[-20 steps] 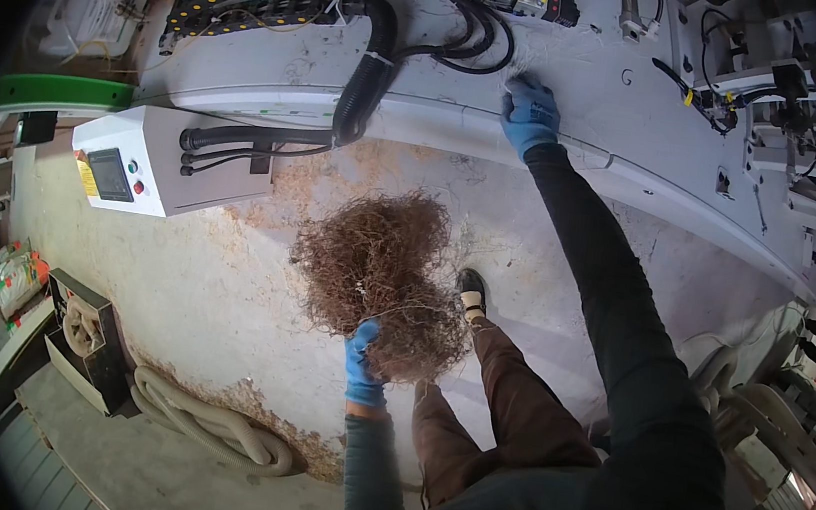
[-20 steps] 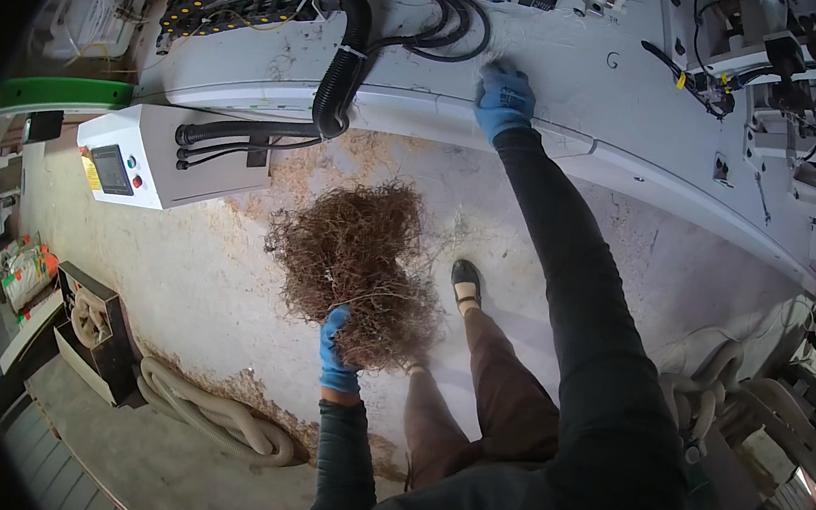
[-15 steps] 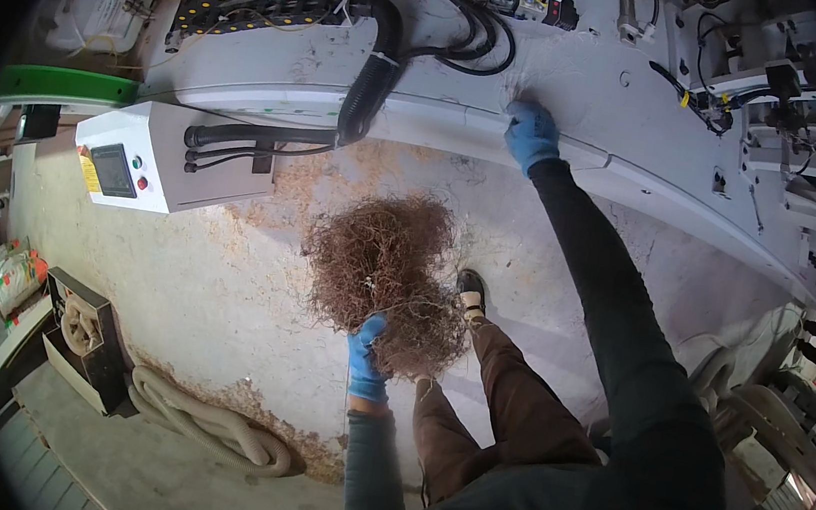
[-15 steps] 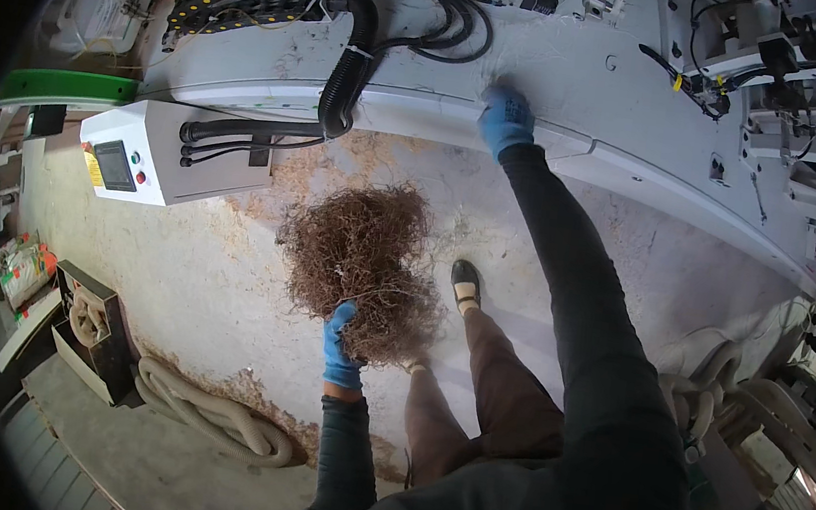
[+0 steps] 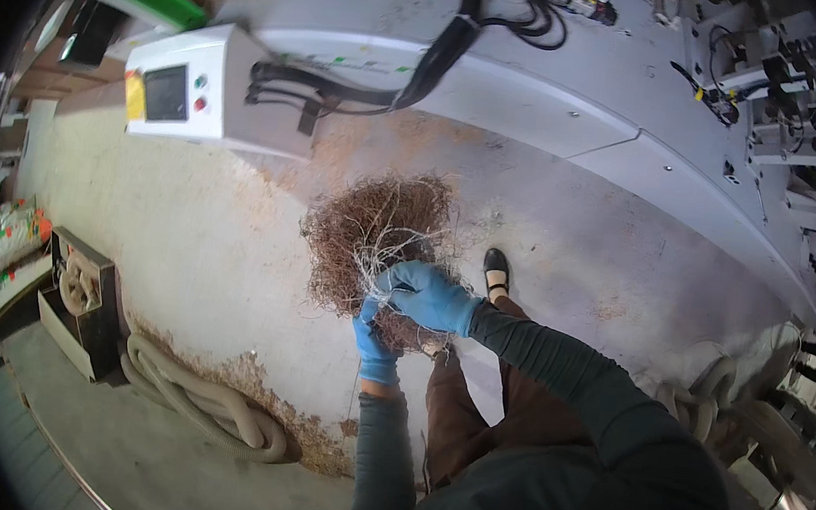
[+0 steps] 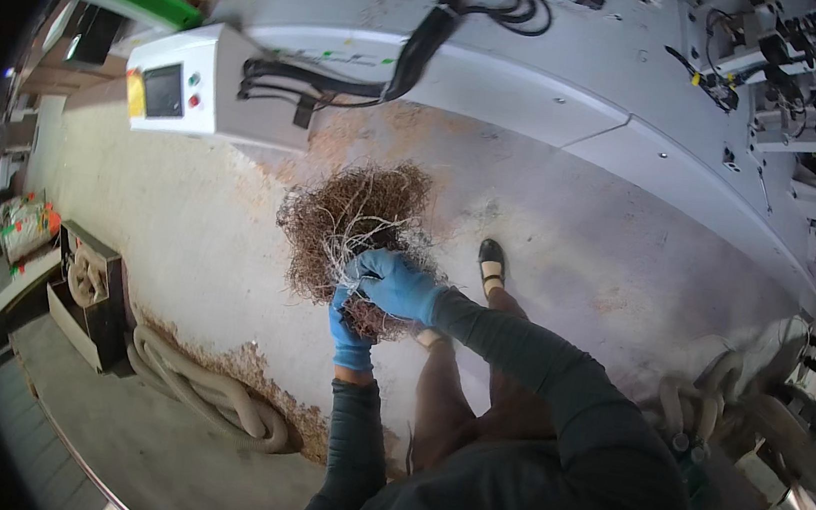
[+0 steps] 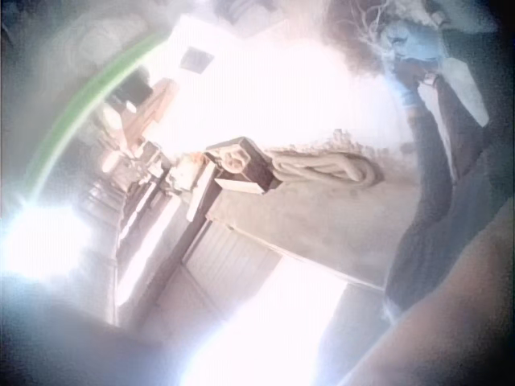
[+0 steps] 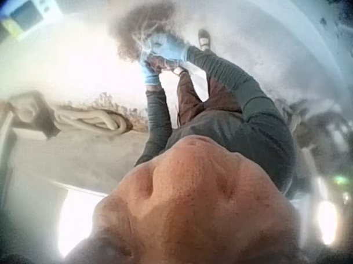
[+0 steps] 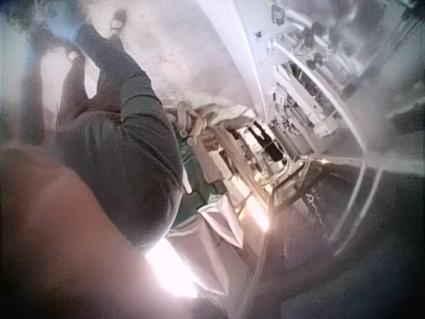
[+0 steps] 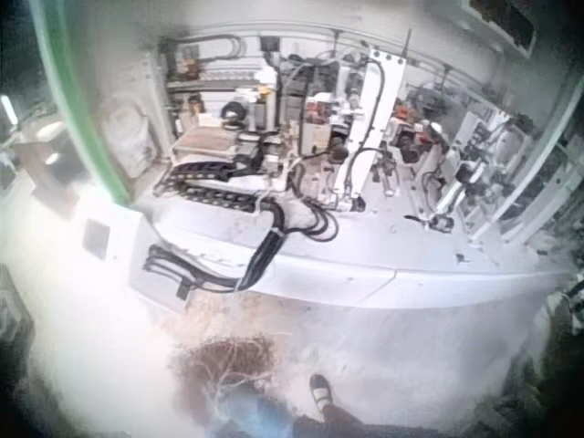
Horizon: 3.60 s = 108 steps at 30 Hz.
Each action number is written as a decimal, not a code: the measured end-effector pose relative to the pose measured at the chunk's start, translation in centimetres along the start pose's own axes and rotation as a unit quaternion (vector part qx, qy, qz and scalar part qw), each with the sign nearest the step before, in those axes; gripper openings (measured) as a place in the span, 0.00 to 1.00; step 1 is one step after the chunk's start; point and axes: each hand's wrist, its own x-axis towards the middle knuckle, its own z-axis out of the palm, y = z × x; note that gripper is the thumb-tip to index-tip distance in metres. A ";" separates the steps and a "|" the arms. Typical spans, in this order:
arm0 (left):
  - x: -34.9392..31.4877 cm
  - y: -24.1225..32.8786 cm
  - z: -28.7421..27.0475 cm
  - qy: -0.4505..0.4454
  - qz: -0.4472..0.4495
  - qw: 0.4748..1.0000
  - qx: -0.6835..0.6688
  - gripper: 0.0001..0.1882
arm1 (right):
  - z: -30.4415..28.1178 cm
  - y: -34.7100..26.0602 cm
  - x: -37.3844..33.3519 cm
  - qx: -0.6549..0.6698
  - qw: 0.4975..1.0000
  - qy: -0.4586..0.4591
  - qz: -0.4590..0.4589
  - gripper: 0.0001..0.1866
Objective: The person collects debris from the floor and places it into a bag, then moves to a workbench to handle a large brown board and a white paper sheet. They use a handheld tool on the board and later gather black strips from the floor, organizing them into a pile.
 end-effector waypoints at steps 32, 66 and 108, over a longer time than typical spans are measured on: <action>-19.6 41.0 -21.3 0.064 0.331 0.930 -0.146 0.16 | 42.9 -26.4 16.6 -0.105 0.955 -0.267 -0.077 0.17; -12.4 124.2 -68.5 0.217 0.659 0.721 0.004 0.21 | 93.9 -37.5 92.8 0.079 0.942 -0.303 -0.118 0.34; 31.8 243.6 -112.7 0.158 0.484 0.826 -0.243 0.12 | 185.1 -76.5 199.4 0.123 0.895 -0.414 0.109 0.37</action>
